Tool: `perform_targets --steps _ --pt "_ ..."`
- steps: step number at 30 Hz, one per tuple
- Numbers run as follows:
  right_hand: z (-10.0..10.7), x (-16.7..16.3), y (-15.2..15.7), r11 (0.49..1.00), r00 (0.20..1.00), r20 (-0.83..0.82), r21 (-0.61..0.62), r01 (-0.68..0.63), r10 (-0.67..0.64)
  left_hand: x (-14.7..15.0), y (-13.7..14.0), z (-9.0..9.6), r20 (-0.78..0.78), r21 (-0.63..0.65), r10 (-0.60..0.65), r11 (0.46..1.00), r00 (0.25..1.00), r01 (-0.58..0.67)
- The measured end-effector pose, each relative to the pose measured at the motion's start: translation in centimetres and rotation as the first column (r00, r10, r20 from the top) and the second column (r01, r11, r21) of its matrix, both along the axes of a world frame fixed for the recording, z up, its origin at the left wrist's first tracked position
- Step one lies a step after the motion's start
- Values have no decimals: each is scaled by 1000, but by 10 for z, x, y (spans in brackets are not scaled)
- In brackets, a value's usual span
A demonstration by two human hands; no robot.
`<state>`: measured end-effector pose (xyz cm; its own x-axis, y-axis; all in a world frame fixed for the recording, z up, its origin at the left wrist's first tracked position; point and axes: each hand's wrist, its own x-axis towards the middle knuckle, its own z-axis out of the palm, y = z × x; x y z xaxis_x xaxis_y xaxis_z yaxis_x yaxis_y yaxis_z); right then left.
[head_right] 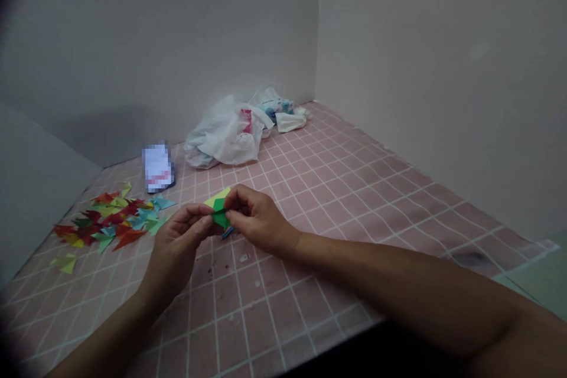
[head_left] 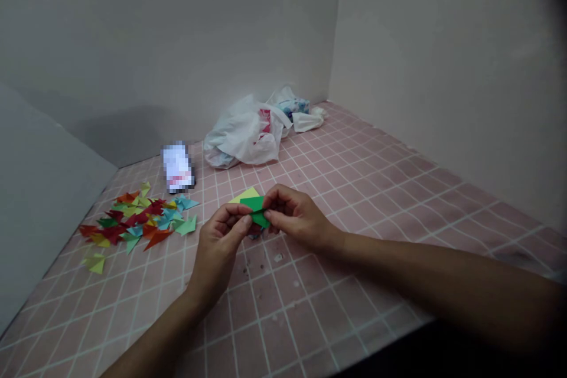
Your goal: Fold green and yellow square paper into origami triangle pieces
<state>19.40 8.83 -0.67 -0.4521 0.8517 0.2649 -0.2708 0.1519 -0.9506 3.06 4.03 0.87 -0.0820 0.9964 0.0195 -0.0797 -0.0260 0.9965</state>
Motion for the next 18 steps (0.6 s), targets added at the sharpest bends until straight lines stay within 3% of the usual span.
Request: perform_targets --steps 5,18 --pt "1 0 -1 997 997 -34 -29 -64 63 1 0 0 -29 19 24 1000 999 -23" --pt "2 0 -4 996 997 -47 -61 -68 65 -2 0 -1 -26 38 47 998 999 -46"
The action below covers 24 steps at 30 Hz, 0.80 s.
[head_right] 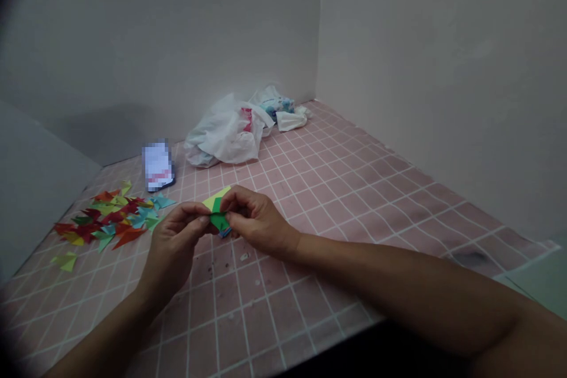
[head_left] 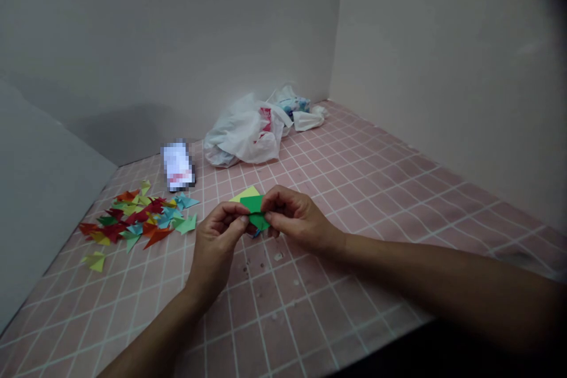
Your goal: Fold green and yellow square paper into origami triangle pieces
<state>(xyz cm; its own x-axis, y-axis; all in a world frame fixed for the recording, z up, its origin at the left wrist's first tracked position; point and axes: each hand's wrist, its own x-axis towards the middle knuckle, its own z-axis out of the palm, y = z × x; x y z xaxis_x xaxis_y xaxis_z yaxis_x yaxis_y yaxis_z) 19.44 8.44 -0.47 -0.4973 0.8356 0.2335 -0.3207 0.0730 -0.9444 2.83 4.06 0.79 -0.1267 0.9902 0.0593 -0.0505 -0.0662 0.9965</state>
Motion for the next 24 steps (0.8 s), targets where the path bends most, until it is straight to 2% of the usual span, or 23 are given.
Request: perform_targets --steps 5,10,14,17,21,24 --pt "0 0 0 1000 999 32 6 8 -8 -2 0 -1 -11 -12 -6 1000 1000 6" --pt "-4 1 -1 989 997 63 140 44 -53 -2 -1 -1 -17 -5 4 1000 1000 -4" --pt "-4 3 -1 941 980 129 322 104 -152 -1 0 -2 14 -14 -11 1000 1000 11" --pt "-3 4 -1 901 967 152 415 126 -205 0 2 -2 44 -33 -14 999 999 15" --pt "-3 4 0 848 956 140 507 155 -258 1 3 -1 73 -59 1 998 997 3" --pt "-2 4 0 850 956 156 509 138 -249 2 3 0 83 -76 8 997 997 -2"
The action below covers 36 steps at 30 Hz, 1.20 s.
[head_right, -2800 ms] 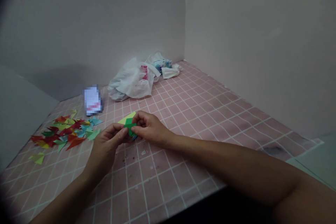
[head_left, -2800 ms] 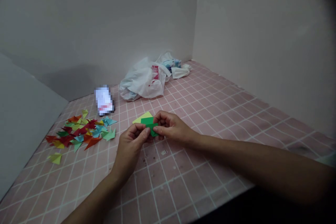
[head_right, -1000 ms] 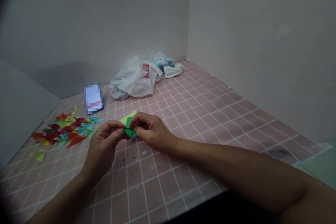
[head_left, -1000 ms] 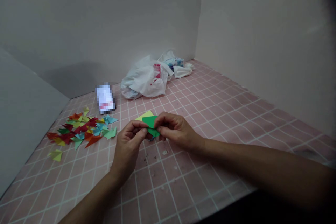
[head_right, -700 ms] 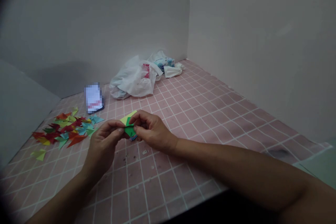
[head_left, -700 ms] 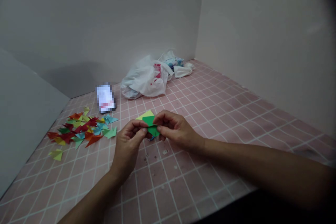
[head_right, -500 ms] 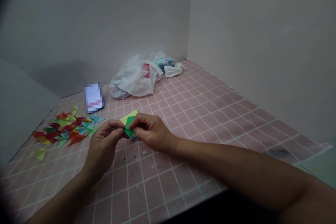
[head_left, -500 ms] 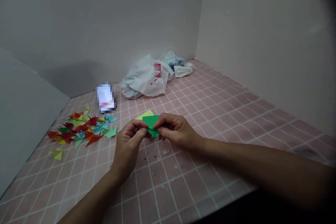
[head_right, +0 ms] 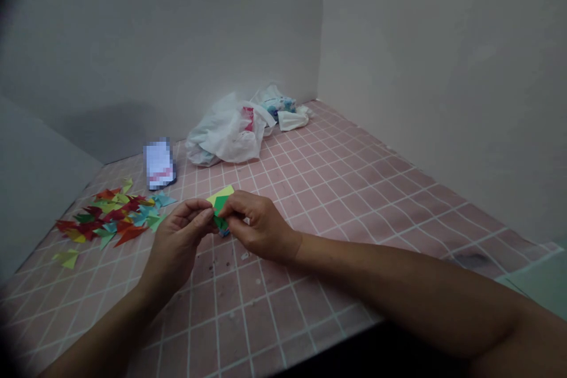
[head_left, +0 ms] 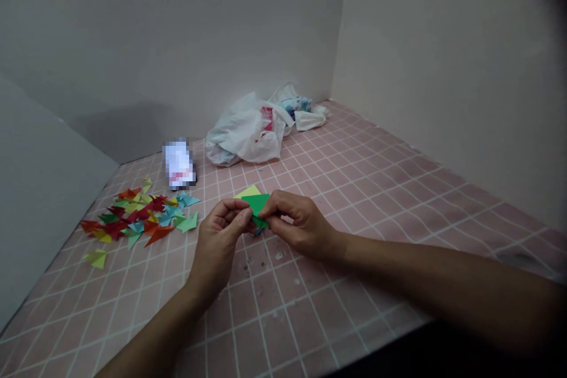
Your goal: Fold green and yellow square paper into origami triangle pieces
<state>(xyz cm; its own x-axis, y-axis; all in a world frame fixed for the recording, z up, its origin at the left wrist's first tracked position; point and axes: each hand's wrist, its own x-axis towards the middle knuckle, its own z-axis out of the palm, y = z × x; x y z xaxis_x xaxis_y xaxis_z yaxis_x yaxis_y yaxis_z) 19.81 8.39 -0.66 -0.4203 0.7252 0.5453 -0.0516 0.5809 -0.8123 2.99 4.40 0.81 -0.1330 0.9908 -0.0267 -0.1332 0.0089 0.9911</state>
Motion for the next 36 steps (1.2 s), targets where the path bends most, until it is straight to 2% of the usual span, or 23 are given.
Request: perform_targets --steps 3,7,13,15,20,25,36 --pt "1 1 0 983 995 -41 -161 -93 87 0 1 3 -50 27 1 1000 999 0" --pt "1 1 3 863 966 -186 -441 -245 179 -1 2 6 -157 98 -24 994 987 40" --pt "-7 -3 9 723 956 -137 -629 -287 261 -2 2 3 -174 144 -22 988 985 48" --pt "-7 -4 8 720 962 -134 -640 -269 240 -3 3 0 -135 115 -26 993 991 42" --pt "-5 -4 7 777 978 -142 -594 -209 154 -3 3 -4 5 -55 -62 997 998 62" --pt "-6 -5 8 770 973 -171 -598 -225 152 -1 3 -3 64 -166 -73 983 995 83" --pt "-9 -6 7 756 977 -156 -620 -209 143 -4 4 -3 26 -182 -92 979 995 95"
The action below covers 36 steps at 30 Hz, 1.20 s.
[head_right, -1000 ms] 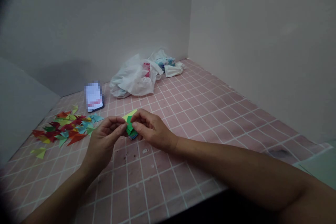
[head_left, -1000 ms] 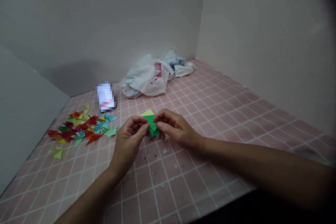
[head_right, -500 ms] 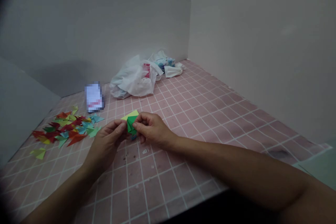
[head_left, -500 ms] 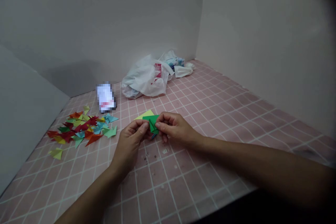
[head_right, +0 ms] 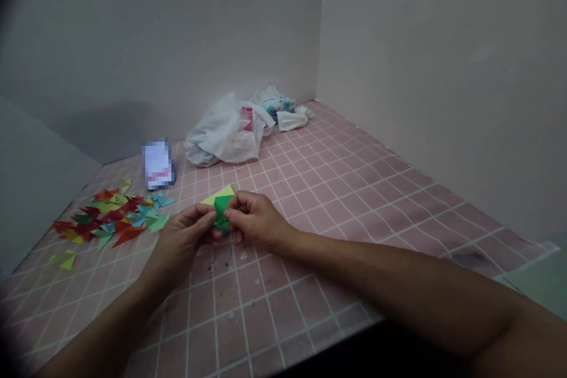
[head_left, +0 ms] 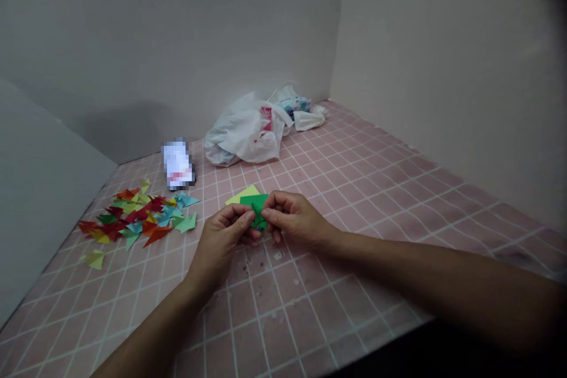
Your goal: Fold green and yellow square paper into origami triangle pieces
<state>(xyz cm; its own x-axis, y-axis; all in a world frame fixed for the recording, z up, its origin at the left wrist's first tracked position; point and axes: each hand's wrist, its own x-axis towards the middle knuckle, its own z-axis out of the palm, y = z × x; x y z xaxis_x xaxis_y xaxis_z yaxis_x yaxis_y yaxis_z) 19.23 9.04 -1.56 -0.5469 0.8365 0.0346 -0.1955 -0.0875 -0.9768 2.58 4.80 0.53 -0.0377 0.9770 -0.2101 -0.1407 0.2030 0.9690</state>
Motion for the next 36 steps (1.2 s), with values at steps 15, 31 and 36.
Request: perform_targets --steps 15,31,36 --pt "-1 -2 -1 999 1000 -9 -37 -13 12 1 -1 2 -67 52 -4 999 998 7" --pt "3 -1 -4 999 1000 20 -46 15 -15 2 0 8 -137 56 -6 998 991 14" --pt "3 -1 -4 999 1000 25 -46 11 -10 2 0 7 -151 57 -3 998 989 12"
